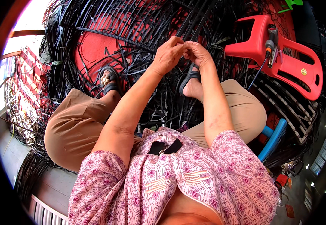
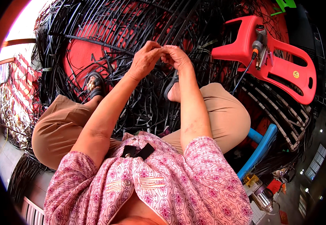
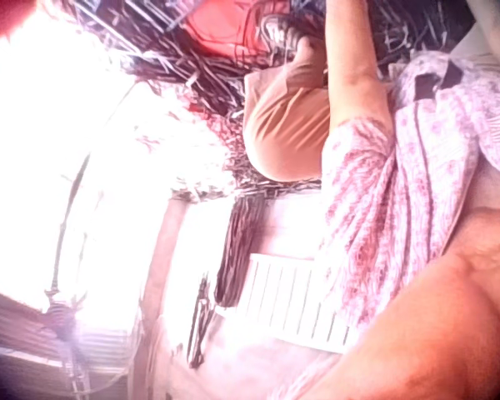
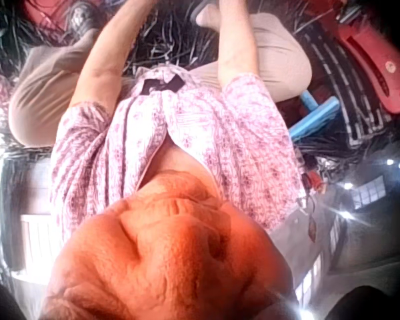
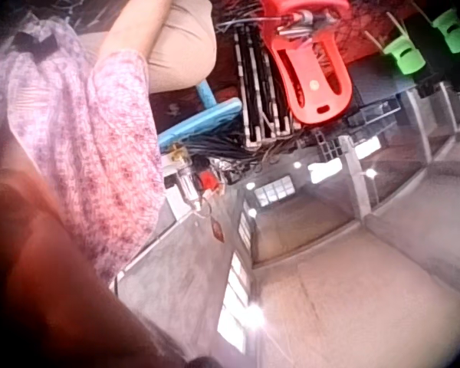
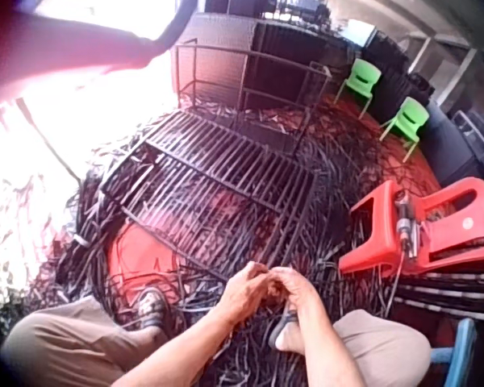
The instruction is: The person is assembling a rattan chair by hand, weaving black synthetic strips into the frame. They use a staple gun to secure the strips at various points during the process.
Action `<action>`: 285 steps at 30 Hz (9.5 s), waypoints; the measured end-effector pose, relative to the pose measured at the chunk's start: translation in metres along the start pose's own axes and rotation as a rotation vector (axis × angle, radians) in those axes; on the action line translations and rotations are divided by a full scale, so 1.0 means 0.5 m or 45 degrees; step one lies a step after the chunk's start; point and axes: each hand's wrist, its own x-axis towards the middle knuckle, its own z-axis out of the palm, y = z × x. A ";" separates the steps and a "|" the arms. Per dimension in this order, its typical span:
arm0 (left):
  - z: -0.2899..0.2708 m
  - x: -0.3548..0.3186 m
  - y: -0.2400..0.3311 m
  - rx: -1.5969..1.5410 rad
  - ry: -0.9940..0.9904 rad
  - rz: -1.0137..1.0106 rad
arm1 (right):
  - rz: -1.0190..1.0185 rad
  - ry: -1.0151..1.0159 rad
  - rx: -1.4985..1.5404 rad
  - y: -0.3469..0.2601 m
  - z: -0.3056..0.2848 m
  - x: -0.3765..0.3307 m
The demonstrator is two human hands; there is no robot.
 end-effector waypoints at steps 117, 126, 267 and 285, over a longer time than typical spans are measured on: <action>0.126 -0.188 -0.069 -1.190 0.485 -1.046 | -0.073 0.699 -0.574 0.139 0.123 -0.014; 0.087 -0.199 -0.037 -1.402 0.879 -1.429 | -0.146 0.509 -0.655 0.145 0.105 -0.019; 0.192 -0.269 -0.091 -0.809 0.819 -1.640 | 0.015 0.594 -0.768 0.149 0.098 0.017; 0.162 -0.257 -0.077 -0.615 0.797 -1.766 | 0.015 0.579 -0.725 0.148 0.100 0.015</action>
